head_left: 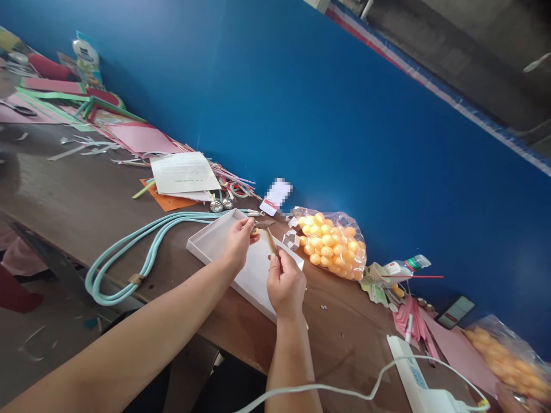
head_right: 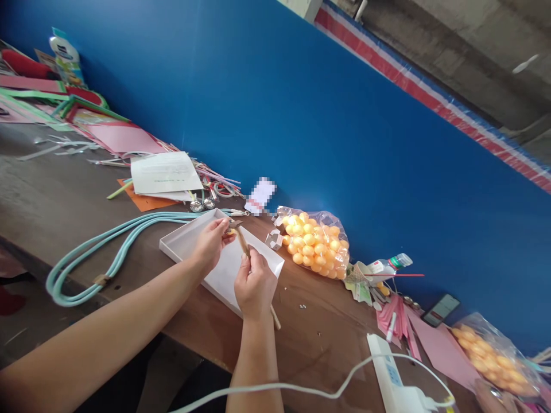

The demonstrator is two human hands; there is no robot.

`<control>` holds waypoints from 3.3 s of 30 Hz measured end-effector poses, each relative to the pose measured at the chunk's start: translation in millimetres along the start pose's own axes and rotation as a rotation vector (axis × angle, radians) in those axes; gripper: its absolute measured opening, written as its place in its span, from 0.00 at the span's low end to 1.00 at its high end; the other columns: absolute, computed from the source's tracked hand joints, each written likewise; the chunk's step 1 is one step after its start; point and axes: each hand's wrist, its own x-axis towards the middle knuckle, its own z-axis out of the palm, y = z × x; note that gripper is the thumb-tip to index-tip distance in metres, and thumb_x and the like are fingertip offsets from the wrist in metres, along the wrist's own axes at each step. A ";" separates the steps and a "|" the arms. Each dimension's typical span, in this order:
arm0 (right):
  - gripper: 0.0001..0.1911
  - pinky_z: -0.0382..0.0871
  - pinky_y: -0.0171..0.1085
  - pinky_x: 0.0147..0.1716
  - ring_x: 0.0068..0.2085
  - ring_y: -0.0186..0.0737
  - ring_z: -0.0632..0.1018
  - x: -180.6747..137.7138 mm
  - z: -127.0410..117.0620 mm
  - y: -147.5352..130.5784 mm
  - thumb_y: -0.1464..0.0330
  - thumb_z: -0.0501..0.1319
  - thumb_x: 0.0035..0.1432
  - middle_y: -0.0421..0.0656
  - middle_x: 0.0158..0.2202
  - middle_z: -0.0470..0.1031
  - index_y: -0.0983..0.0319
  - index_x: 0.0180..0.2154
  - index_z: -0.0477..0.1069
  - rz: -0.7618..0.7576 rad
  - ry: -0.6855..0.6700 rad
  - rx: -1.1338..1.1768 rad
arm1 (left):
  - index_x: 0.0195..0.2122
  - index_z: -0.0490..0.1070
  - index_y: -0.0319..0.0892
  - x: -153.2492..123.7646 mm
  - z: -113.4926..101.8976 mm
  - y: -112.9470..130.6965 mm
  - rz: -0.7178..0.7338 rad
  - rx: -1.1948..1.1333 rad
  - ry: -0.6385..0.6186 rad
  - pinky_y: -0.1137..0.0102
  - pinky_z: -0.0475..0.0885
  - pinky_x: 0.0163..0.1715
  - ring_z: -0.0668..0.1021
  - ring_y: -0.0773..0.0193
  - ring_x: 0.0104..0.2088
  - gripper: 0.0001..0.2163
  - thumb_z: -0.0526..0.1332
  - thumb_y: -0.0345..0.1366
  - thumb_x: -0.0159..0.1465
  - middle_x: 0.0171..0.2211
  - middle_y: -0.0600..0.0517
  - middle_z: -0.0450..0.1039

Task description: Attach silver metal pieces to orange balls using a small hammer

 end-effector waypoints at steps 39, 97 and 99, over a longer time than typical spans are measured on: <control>0.17 0.69 0.33 0.39 0.42 0.41 0.79 -1.1 2.9 -1.9 0.66 0.52 0.63 0.44 0.42 0.79 0.59 0.51 0.71 -0.043 -0.025 -0.010 | 0.33 0.70 0.39 0.7 -0.3 1.5 -0.016 -0.053 0.035 0.72 0.68 0.29 0.71 0.71 0.25 0.15 0.67 0.43 0.50 0.27 0.54 0.69; 0.18 0.65 0.40 0.42 0.45 0.47 0.76 5.9 4.2 9.5 0.60 0.52 0.62 0.47 0.43 0.76 0.57 0.50 0.71 0.251 -0.351 -0.340 | 0.38 0.71 0.40 -2.0 0.4 2.3 -0.024 0.134 0.043 0.76 0.68 0.26 0.74 0.73 0.24 0.14 0.63 0.44 0.56 0.31 0.53 0.69; 0.17 0.66 0.40 0.41 0.44 0.47 0.77 5.8 4.4 9.7 0.60 0.53 0.62 0.47 0.42 0.77 0.57 0.49 0.71 0.244 -0.350 -0.330 | 0.38 0.71 0.40 -2.1 0.5 2.2 -0.026 0.127 0.040 0.76 0.68 0.25 0.74 0.73 0.24 0.15 0.64 0.44 0.55 0.31 0.53 0.70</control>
